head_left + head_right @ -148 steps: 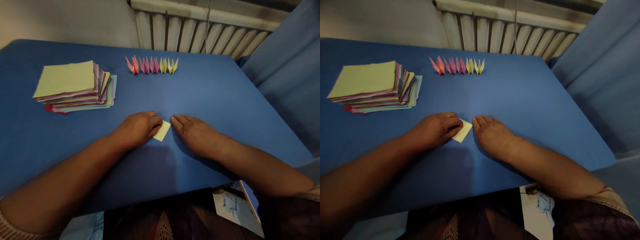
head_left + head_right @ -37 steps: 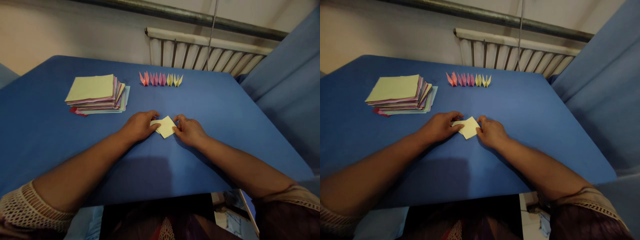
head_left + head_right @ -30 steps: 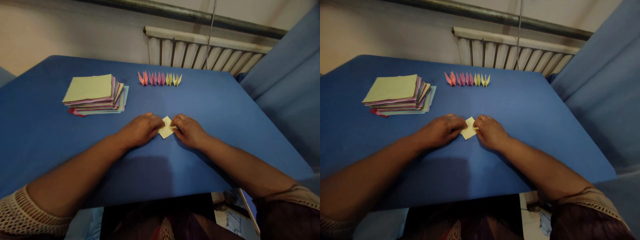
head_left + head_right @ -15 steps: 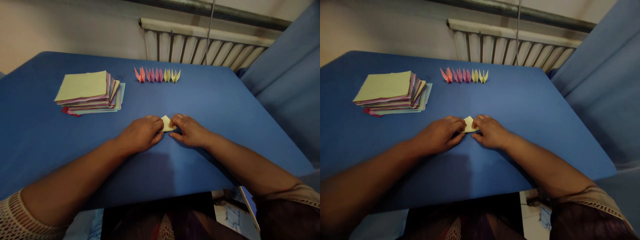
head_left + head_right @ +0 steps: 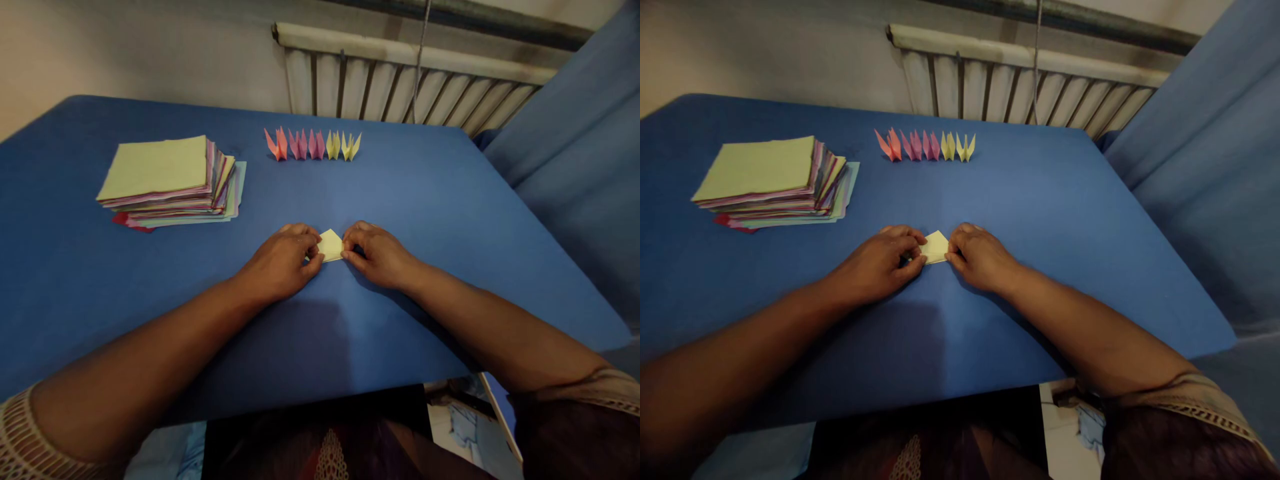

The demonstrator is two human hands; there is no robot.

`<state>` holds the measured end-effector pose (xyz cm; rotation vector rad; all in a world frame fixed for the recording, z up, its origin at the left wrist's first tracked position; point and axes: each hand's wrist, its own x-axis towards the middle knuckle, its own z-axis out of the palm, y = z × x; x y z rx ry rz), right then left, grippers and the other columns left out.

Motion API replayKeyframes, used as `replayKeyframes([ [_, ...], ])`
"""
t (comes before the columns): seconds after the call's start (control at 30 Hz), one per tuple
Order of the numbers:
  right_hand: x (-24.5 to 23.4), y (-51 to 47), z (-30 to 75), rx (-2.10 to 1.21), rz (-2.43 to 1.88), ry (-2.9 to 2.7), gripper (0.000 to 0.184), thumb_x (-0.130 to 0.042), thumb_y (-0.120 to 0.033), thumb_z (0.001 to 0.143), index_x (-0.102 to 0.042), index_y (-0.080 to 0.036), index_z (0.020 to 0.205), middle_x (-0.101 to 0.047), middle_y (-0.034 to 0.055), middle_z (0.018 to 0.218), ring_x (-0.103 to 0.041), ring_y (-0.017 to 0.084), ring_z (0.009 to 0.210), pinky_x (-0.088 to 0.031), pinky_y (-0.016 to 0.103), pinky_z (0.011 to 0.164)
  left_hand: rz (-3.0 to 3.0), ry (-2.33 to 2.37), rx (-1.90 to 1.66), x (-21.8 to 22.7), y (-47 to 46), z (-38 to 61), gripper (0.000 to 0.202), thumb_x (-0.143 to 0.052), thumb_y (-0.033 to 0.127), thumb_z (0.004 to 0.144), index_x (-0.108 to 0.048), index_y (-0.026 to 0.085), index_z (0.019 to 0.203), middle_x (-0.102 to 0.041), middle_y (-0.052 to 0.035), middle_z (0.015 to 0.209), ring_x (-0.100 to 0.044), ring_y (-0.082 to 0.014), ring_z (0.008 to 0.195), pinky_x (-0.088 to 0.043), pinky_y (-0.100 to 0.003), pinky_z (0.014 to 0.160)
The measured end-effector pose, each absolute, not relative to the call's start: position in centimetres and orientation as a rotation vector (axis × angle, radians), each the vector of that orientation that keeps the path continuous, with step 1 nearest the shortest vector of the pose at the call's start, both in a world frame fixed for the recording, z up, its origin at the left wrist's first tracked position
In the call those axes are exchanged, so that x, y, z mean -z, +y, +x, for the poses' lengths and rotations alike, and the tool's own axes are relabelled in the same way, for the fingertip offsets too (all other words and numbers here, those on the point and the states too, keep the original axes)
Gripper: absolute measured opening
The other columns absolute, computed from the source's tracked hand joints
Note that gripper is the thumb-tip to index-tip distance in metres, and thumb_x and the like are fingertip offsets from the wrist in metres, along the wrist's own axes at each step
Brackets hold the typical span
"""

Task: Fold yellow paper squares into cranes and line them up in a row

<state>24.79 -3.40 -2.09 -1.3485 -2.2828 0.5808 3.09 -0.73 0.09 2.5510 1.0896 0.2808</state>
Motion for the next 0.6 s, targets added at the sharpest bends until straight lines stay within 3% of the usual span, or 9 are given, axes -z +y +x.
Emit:
replayKeyframes([
  [0.3,2.18,-3.52,24.45,-0.563,-1.435,-2.183,0.012,-0.061,-0.016,0.085,-0.054,-0.020,0.075,-0.061,0.0051,0.093,-0.056,0.017,0.087,-0.046,0.034,0.084,2.544,1.143,-0.270,0.16,-0.56,2.94,0.018,-0.055,0.031,0.085,-0.060,0.018,0.075,-0.064,-0.0093,0.111,-0.058,-0.0248,0.101,-0.045,-0.042,0.093],
  [0.6,2.11,-3.63,24.55,-0.551,-1.436,-2.207,0.010,-0.057,-0.015,0.085,-0.056,-0.020,0.077,-0.061,0.0059,0.093,-0.057,0.018,0.089,-0.047,0.036,0.084,2.501,1.099,-0.284,0.30,-0.32,2.62,0.016,-0.059,0.035,0.084,-0.061,0.019,0.086,-0.064,-0.0075,0.108,-0.057,-0.0248,0.101,-0.044,-0.043,0.093],
])
